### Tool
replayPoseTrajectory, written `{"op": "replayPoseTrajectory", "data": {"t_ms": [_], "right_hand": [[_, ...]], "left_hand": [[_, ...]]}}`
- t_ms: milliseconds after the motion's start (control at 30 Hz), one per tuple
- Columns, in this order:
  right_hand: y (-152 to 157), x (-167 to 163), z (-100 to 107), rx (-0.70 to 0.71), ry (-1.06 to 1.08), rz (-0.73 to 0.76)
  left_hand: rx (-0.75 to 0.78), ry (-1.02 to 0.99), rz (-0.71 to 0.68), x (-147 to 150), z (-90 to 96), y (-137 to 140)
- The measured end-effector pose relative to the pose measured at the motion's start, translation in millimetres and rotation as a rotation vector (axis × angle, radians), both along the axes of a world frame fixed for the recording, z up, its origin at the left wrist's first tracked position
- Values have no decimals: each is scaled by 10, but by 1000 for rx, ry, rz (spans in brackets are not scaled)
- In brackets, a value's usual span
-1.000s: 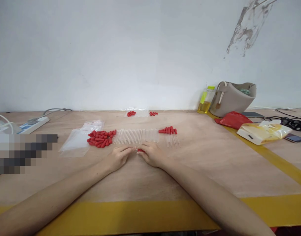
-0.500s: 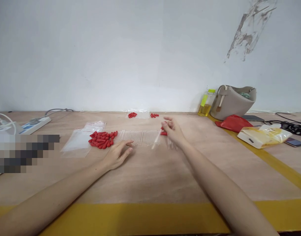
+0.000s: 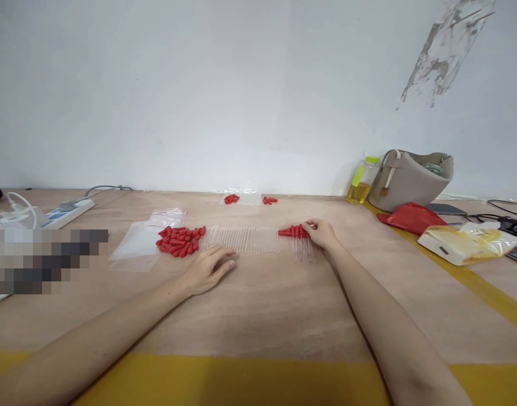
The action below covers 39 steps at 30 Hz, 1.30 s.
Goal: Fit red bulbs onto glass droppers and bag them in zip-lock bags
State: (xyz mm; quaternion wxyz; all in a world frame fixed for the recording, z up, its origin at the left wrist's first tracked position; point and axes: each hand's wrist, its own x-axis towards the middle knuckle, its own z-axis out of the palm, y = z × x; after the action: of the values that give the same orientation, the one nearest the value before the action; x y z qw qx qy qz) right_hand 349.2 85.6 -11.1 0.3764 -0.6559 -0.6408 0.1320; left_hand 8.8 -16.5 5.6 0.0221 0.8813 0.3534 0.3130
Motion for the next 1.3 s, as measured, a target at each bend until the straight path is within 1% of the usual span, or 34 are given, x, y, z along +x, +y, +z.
{"op": "replayPoseTrajectory", "data": {"t_ms": [100,200,267,333,400,500,533,600,667,767,867,933,1000,1067,1200,1233,1300], "right_hand": [[41,46,-62,33,54,-20],[31,77,-78,62,110,-72],[-11,58,-41,94,114,-117],[-75,-14,43,133,69,-133],[-150,-144,161,169,-48,-55],[-254,-406,328,196,-339,177],[-278,-492,365,197,-431,203],[-300,-632,400,190,-582,202],[-289,-713,391,175,-681,188],[-243,-746,338,172,-759,202],[-206,-736,293,195,-786,218],[-192,-726,289,201,-767,226],[-176,-712,308,194,-691,219],[-159,-693,337,153,-527,193],[-210,-705,350,98,-100,143],[-264,-735,335,107,-34,147],[-432,-832,287,160,-5,193]], "left_hand": [[-10,10,7,5,12,-8],[-10,8,9,6,16,-10],[-1,2,5,7,15,-8],[6,-2,2,9,15,-7],[9,0,0,12,20,-10],[5,12,2,14,31,-17],[4,13,6,14,33,-19],[4,13,10,11,36,-22],[10,10,4,9,37,-24],[24,12,-9,9,38,-24],[31,22,-6,12,39,-23],[28,26,-4,12,39,-22],[31,23,-3,10,36,-21],[36,23,0,9,30,-20],[75,13,49,16,8,-11],[101,3,79,20,3,-3],[155,-5,149,29,1,27]]}}
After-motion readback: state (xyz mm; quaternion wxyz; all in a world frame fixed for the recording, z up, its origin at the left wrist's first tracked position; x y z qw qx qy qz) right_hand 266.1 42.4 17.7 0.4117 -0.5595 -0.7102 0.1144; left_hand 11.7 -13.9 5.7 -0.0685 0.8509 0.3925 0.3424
